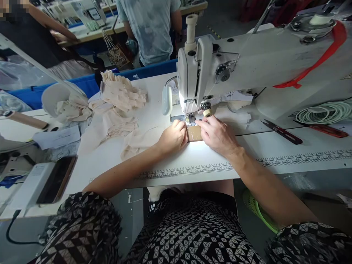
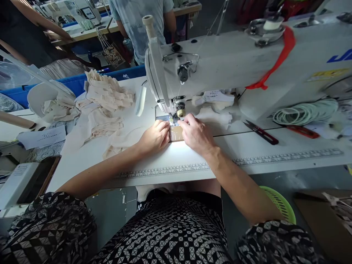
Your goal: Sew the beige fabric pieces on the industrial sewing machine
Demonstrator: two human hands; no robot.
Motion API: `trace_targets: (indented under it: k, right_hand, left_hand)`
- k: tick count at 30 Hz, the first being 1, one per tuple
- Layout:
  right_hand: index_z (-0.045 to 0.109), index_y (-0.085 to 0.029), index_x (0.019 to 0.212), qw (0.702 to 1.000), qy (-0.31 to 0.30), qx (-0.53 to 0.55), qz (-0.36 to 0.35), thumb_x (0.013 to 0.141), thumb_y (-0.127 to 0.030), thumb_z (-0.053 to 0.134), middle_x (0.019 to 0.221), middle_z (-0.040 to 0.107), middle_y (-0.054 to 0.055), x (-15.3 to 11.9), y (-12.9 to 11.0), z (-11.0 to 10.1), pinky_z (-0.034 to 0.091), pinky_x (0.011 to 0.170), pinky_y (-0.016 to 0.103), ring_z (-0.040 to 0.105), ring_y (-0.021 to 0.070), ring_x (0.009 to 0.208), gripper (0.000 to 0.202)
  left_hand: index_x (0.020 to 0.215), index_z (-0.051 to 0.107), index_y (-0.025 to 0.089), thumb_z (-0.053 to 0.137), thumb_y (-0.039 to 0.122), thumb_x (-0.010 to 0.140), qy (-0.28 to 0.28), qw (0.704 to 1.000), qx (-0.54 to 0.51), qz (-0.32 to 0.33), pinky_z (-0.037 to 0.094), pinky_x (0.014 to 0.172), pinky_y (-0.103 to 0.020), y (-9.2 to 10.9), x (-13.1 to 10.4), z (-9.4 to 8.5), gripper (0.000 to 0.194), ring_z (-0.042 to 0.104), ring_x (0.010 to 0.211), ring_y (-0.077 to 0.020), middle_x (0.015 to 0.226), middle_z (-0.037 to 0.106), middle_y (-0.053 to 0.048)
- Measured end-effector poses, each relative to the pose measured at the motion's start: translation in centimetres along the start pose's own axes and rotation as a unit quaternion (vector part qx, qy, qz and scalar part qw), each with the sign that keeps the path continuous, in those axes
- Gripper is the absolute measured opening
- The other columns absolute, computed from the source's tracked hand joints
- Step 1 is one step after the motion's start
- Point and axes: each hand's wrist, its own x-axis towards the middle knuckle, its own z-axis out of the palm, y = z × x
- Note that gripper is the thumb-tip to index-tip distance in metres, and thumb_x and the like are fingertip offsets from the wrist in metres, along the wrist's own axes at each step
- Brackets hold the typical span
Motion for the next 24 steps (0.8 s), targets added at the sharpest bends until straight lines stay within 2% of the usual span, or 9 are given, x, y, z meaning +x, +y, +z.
trace_targets:
  k: [4, 8, 12, 15, 18, 24]
  right_hand:
    - [0.076, -0.022, 0.114, 1.0, 0.012, -0.007, -0.007, 0.097, -0.014, 0.042, 0.106, 0.069, 0.01, -0.2, -0.1, 0.0, 0.053, 0.066, 0.034, 0.067, 0.0234, 0.086, 0.039]
    - [0.078, -0.024, 0.111, 1.0, 0.026, 0.008, 0.005, 0.098, -0.017, 0.044, 0.105, 0.071, 0.008, -0.5, -0.2, 0.2, 0.053, 0.066, 0.033, 0.067, 0.0219, 0.084, 0.037]
    - [0.077, -0.024, 0.112, 0.994, 0.041, 0.088, 0.049, 0.104, -0.025, 0.045, 0.105, 0.074, 0.008, 0.5, 0.0, 0.8, 0.058, 0.078, 0.039, 0.071, 0.0252, 0.093, 0.033]
    - [0.075, -0.023, 0.095, 0.985, 0.04, 0.125, 0.11, 0.107, -0.034, 0.044, 0.09, 0.075, 0.007, 2.0, 0.5, 0.9, 0.056, 0.08, 0.039, 0.072, 0.0245, 0.087, 0.034]
    - [0.065, -0.024, 0.076, 0.979, 0.034, 0.146, 0.137, 0.107, -0.037, 0.046, 0.076, 0.073, 0.005, 2.9, 0.9, 0.6, 0.053, 0.077, 0.036, 0.07, 0.0217, 0.076, 0.038]
    - [0.059, -0.026, 0.072, 0.977, 0.047, 0.159, 0.134, 0.107, -0.045, 0.045, 0.071, 0.073, 0.003, 2.2, 0.7, 0.0, 0.051, 0.072, 0.034, 0.068, 0.0207, 0.071, 0.042]
  left_hand:
    - [0.107, 0.068, 0.018, 0.031, 0.025, 0.107, 0.008, 1.0, -0.004, -0.005, 0.055, 0.099, -0.043, 0.1, 0.1, 0.2, 0.037, 0.063, 0.109, -0.0317, 0.111, 0.069, -0.016]
    - [0.107, 0.068, 0.015, 0.03, 0.026, 0.108, 0.006, 1.0, 0.0, -0.009, 0.055, 0.099, -0.045, 0.3, 0.2, 0.0, 0.04, 0.063, 0.109, -0.0324, 0.112, 0.069, -0.018]
    - [0.106, 0.068, 0.014, 0.033, 0.026, 0.107, 0.007, 1.0, -0.028, -0.013, 0.054, 0.102, -0.046, 0.3, 0.2, -0.2, 0.037, 0.063, 0.11, -0.0323, 0.114, 0.069, -0.019]
    - [0.107, 0.068, 0.017, 0.036, 0.028, 0.107, 0.02, 0.998, -0.06, -0.015, 0.054, 0.104, -0.047, 0.0, 0.2, 0.0, 0.034, 0.063, 0.111, -0.0326, 0.116, 0.068, -0.018]
    - [0.108, 0.067, 0.019, 0.035, 0.029, 0.106, 0.028, 0.999, -0.046, -0.004, 0.055, 0.103, -0.047, -0.2, 0.2, 0.2, 0.034, 0.063, 0.111, -0.0325, 0.117, 0.069, -0.017]
    - [0.111, 0.067, 0.015, 0.034, 0.027, 0.107, 0.031, 0.999, -0.022, 0.001, 0.057, 0.103, -0.046, -0.6, 0.4, 0.2, 0.035, 0.064, 0.112, -0.0317, 0.119, 0.069, -0.018]
